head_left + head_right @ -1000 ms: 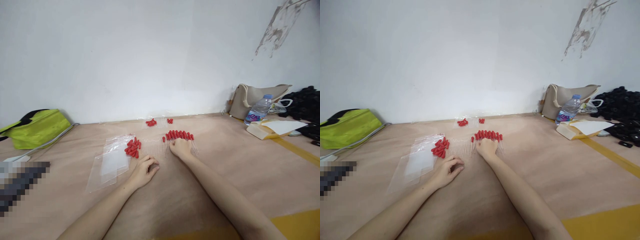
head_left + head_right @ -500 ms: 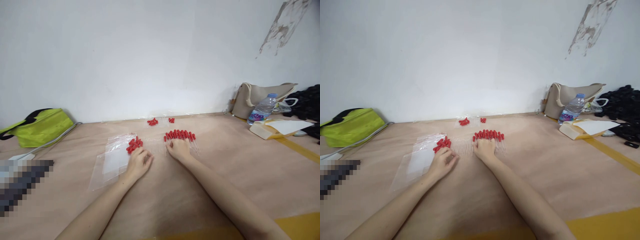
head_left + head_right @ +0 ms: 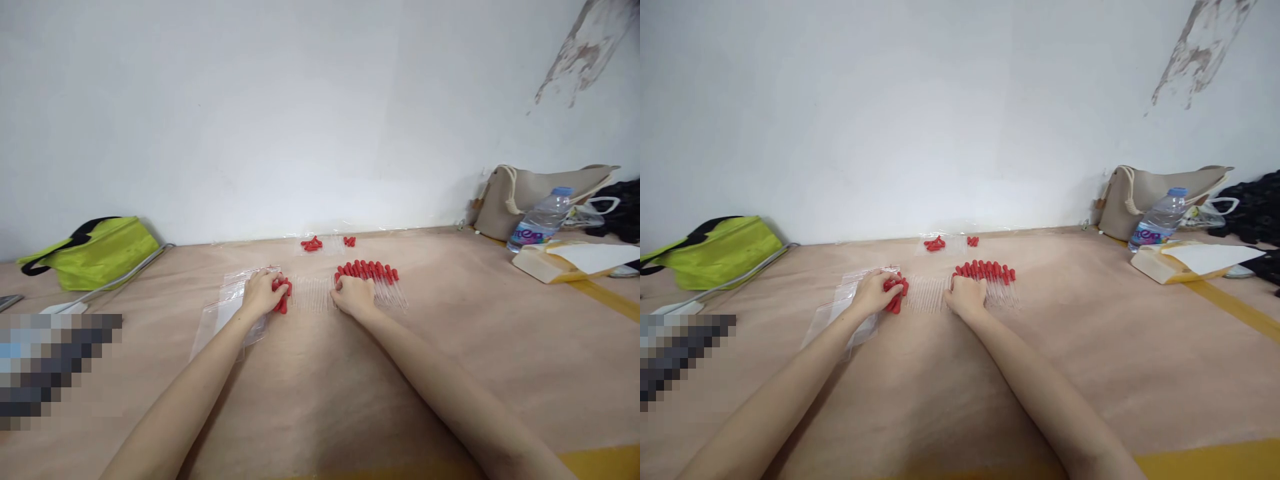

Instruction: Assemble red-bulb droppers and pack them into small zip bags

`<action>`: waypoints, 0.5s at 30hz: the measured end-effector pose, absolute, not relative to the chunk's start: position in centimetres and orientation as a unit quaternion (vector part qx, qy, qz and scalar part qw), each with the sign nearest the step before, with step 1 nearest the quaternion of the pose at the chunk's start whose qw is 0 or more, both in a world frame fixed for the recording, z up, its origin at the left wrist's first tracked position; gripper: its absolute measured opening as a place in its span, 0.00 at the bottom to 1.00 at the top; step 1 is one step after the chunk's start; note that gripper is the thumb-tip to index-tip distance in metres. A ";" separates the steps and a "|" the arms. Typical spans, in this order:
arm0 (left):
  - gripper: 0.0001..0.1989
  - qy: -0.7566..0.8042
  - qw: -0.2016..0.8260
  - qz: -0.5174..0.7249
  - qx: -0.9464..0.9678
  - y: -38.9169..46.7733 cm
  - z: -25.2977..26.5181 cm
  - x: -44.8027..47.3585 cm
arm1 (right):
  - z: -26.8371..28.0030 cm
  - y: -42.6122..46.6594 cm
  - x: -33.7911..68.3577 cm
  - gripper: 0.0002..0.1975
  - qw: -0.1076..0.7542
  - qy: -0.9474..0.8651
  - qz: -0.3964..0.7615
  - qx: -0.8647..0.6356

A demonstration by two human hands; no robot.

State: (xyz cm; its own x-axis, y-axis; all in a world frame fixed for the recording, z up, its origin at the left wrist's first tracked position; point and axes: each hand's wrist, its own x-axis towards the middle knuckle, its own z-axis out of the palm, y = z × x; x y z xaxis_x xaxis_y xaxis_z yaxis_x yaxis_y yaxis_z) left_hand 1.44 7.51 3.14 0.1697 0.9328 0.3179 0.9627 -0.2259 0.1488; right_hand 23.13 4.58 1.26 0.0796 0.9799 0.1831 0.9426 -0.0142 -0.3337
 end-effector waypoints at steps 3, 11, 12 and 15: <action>0.11 -0.621 0.033 -0.148 -0.769 8.4 3.3 2.0 | 1.6 4.8 23.1 0.11 0.161 -0.676 0.050 -0.718; 0.08 -0.625 0.018 -0.121 -0.771 9.4 3.3 2.4 | 2.2 5.7 22.2 0.12 0.132 -0.650 0.074 -0.744; 0.08 -0.625 0.018 -0.125 -0.771 9.3 3.3 2.4 | 2.2 5.8 22.1 0.12 0.131 -0.649 0.078 -0.746; 0.07 -0.618 0.016 -0.146 -0.772 9.1 3.4 2.7 | 2.2 6.1 21.9 0.11 0.130 -0.645 0.089 -0.748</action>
